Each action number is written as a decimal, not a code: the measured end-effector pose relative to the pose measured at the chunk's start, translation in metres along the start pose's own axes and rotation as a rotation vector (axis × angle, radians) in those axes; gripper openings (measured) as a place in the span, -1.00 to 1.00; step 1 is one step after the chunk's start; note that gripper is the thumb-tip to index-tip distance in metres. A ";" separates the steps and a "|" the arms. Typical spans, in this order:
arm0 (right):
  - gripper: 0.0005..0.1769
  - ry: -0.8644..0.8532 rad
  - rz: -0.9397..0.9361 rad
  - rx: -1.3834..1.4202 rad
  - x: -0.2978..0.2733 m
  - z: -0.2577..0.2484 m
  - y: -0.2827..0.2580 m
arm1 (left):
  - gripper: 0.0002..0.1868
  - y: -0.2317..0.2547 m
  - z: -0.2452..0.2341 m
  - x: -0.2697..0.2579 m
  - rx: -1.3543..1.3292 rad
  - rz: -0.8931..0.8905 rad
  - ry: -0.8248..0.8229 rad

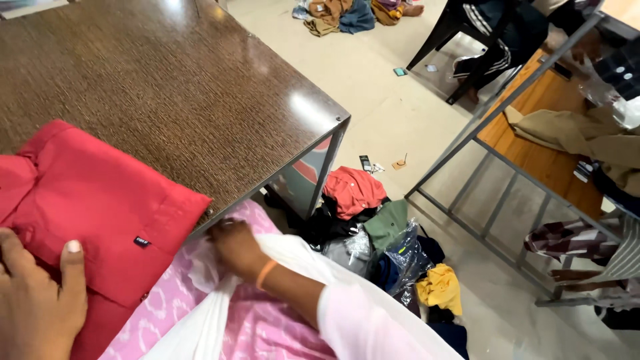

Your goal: The person folds a red shirt and places it into a clear plastic bag.

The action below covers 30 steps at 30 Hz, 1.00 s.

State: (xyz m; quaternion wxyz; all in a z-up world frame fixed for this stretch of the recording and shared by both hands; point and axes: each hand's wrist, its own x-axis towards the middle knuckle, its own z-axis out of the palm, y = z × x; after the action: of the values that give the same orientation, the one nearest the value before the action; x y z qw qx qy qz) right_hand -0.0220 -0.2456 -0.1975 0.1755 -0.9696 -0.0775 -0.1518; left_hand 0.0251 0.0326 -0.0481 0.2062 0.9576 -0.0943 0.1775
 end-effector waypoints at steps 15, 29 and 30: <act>-0.28 0.361 0.641 1.145 0.042 0.196 0.086 | -0.15 0.027 -0.027 0.005 0.074 0.026 0.100; -0.76 0.573 1.045 1.761 0.046 0.090 0.109 | -0.15 0.031 -0.031 0.009 0.075 0.021 0.101; -0.64 0.516 1.112 1.873 0.039 0.074 0.123 | -0.14 0.030 -0.031 0.008 0.081 0.010 0.096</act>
State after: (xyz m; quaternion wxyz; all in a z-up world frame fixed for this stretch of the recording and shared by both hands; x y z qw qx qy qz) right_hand 0.0595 -0.3283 -0.2901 0.8906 -0.2941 0.3215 -0.1306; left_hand 0.0148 0.0179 -0.0074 0.1706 0.9551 -0.0816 0.2280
